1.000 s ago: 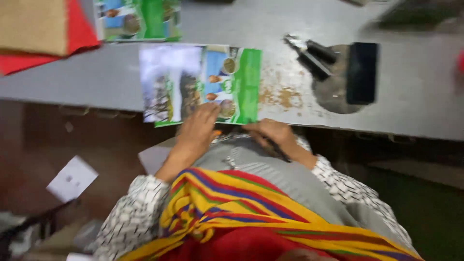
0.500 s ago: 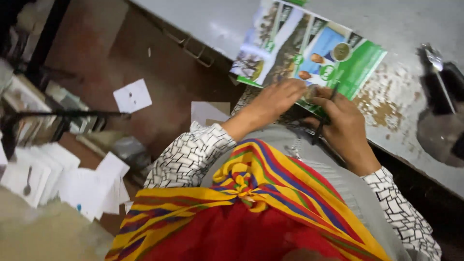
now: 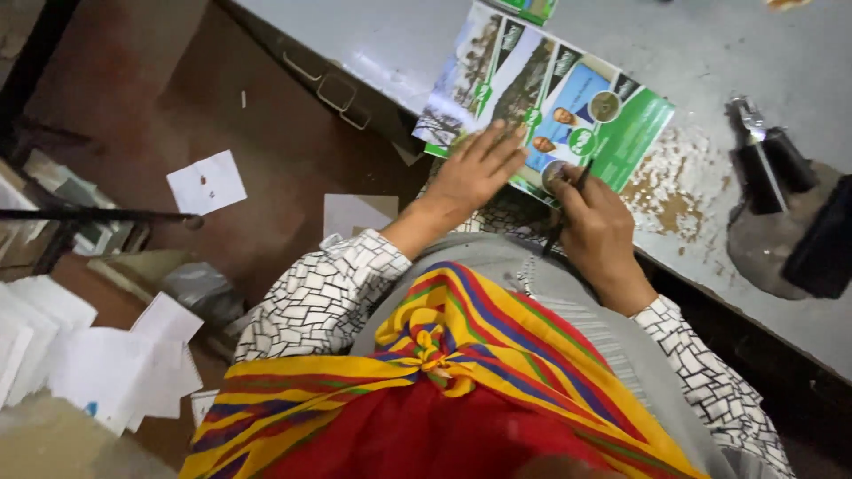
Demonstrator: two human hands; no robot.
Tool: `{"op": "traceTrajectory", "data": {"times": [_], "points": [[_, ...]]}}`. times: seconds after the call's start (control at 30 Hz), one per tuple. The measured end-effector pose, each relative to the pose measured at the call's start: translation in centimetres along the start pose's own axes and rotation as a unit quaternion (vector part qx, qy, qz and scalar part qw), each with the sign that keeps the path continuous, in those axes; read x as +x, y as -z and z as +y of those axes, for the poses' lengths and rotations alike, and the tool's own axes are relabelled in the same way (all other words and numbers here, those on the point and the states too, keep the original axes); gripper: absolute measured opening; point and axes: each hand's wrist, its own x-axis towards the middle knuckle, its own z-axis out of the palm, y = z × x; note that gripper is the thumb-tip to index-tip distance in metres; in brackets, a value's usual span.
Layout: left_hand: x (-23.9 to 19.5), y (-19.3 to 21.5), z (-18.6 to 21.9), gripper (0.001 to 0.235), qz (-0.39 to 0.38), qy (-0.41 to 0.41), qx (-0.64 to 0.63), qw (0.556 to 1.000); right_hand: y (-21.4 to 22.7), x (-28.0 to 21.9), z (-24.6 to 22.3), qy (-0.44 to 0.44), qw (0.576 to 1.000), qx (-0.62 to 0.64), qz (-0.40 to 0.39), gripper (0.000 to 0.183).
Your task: Punching holes in the top of printed calendars using a hand-held hole puncher and organizing them into stacks.
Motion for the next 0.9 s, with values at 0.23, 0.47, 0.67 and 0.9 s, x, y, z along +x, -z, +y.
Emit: {"op": "traceTrajectory", "data": {"times": [0.23, 0.47, 0.67, 0.9], "points": [[0.1, 1.8, -1.7, 0.051, -0.065, -0.065, -0.025, 0.995, -0.4, -0.5, 0.2, -0.014, 1.000, -0.015, -0.020, 0.021], [0.9, 2.6, -2.6, 0.052, -0.101, -0.123, -0.037, 0.987, -1.0, -0.2, 0.8, 0.018, 0.997, -0.074, -0.015, 0.024], [3.8, 4.8, -3.2, 0.049, -0.195, -0.155, -0.062, 0.966, -2.0, -1.1, 2.7, 0.072, 0.989, -0.120, -0.051, 0.017], [13.7, 11.0, -4.6, 0.033, -0.418, -0.072, -0.169, 0.890, 5.3, 6.3, 2.9, 0.052, 0.979, 0.052, -0.192, 0.013]]}}
